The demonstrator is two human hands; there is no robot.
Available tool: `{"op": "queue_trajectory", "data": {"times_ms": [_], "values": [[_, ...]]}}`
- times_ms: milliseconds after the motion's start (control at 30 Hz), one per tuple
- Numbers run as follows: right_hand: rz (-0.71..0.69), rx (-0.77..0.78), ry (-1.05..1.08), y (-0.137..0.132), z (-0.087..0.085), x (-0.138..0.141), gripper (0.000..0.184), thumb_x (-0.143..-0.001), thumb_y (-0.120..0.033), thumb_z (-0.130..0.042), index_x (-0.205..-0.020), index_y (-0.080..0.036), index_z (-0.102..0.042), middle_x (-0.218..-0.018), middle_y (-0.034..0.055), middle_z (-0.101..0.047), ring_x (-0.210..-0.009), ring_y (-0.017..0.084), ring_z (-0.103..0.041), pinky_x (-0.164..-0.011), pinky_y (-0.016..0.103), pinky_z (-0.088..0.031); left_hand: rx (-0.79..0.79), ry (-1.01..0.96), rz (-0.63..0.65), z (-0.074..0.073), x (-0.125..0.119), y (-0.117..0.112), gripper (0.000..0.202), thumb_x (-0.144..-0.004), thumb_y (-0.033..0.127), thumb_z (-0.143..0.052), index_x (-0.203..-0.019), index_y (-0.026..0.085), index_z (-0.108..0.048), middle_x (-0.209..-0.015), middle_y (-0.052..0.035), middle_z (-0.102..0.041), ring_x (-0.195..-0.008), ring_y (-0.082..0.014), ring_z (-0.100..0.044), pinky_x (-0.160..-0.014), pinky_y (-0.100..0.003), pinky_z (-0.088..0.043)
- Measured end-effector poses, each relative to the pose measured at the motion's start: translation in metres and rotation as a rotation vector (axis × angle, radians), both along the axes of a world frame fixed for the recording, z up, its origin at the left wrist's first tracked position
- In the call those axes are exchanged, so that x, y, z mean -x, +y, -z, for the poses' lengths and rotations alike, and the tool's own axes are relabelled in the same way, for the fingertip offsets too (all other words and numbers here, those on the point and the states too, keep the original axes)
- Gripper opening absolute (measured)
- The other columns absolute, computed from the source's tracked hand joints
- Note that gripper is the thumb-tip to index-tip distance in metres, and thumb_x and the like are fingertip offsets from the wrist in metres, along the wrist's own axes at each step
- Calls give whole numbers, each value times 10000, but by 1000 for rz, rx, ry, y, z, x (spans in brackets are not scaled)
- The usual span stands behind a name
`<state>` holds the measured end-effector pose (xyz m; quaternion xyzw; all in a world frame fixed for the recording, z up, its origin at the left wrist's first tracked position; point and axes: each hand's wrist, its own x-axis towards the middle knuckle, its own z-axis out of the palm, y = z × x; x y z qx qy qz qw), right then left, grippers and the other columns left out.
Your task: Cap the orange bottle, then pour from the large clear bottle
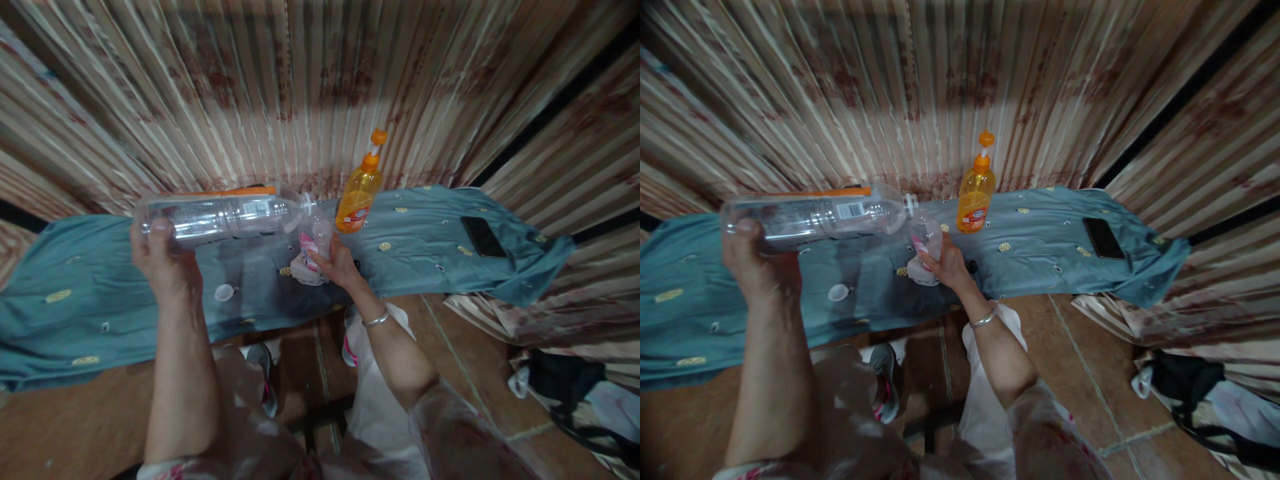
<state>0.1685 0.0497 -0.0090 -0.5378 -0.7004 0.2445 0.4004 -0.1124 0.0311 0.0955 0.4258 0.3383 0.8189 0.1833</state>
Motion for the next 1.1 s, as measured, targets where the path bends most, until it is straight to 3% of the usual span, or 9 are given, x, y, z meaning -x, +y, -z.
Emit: {"op": "queue_trajectory", "data": {"times_ms": [200,500,800,1100], "values": [[3,1,16,1,2,-1,699,-833,-571,-721,-1349,-152,-506,-1098,164,-771,-1021,346,-747,-873,459,-585,15,-31,-11,2,2,0,387,-589,398,-771,-920,209,-704,-872,28,-623,-902,-155,-633,-914,-338,-527],[8,14,-8,0,-1,1,703,-840,-570,-711,-1355,-140,-504,-1155,185,-752,-1095,344,-728,-938,467,-570,-8,2,-25,7,5,3,453,-615,441,-789,-981,192,-694,-969,-17,-646,-1045,-217,-651,-1084,-459,-468],[-3,-2,-34,1,2,0,739,-854,-606,-685,-1386,-133,-482,-1127,180,-762,-1056,335,-739,-906,444,-572,60,81,-38,7,10,3,494,-635,508,-741,-1044,232,-717,-951,3,-621,-1022,-208,-637,-1055,-467,-494],[-2,37,-13,-2,-5,1,725,-840,-586,-697,-1366,-131,-490,-1135,186,-762,-1070,351,-735,-913,461,-571,35,28,-54,3,2,0,418,-620,445,-727,-968,216,-710,-905,10,-603,-947,-183,-620,-1020,-422,-500]]}}
